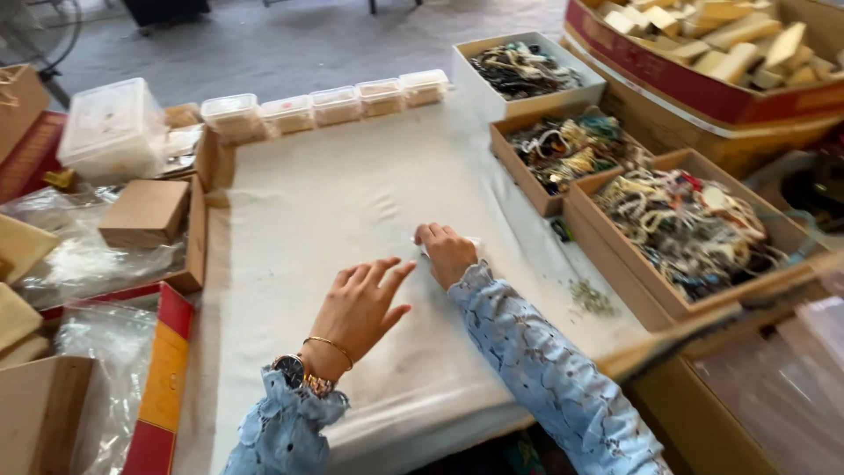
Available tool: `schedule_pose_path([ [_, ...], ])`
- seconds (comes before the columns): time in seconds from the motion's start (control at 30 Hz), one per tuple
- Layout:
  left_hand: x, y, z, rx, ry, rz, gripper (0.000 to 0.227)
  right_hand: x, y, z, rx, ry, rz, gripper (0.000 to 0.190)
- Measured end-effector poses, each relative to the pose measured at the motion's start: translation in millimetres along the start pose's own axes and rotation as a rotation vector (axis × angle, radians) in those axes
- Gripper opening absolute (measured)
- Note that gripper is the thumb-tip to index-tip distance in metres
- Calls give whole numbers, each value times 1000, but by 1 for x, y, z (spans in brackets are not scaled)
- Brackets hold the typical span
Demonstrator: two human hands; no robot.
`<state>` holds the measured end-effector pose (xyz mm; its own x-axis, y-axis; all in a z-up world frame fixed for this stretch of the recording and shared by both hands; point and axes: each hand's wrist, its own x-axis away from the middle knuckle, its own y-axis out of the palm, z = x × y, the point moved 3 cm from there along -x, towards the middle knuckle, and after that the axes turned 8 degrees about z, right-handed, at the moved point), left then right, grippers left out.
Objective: The recorder is sorting, inspecting, and arranging various jewelry items, including bead necklaces, in a workshop environment.
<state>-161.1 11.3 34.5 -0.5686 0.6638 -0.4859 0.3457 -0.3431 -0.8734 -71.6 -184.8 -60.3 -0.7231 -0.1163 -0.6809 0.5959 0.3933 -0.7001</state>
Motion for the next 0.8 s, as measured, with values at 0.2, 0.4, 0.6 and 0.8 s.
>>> schedule_pose_path([
  [0.2,12,58,-28,341,-182,148,92,6,-36,-27,-568,251,42,27],
  [0.4,9,86,-37,449,-182,342,74,26,-17,-33,-1087,283,-201,26],
  [0.6,-10,96,-47,445,-408,67,53,1,-140,5,-605,156,-207,32],
  [0.8,-6,127,-64,637,-656,28,80,-2,-262,69,-233,395,28,19],
])
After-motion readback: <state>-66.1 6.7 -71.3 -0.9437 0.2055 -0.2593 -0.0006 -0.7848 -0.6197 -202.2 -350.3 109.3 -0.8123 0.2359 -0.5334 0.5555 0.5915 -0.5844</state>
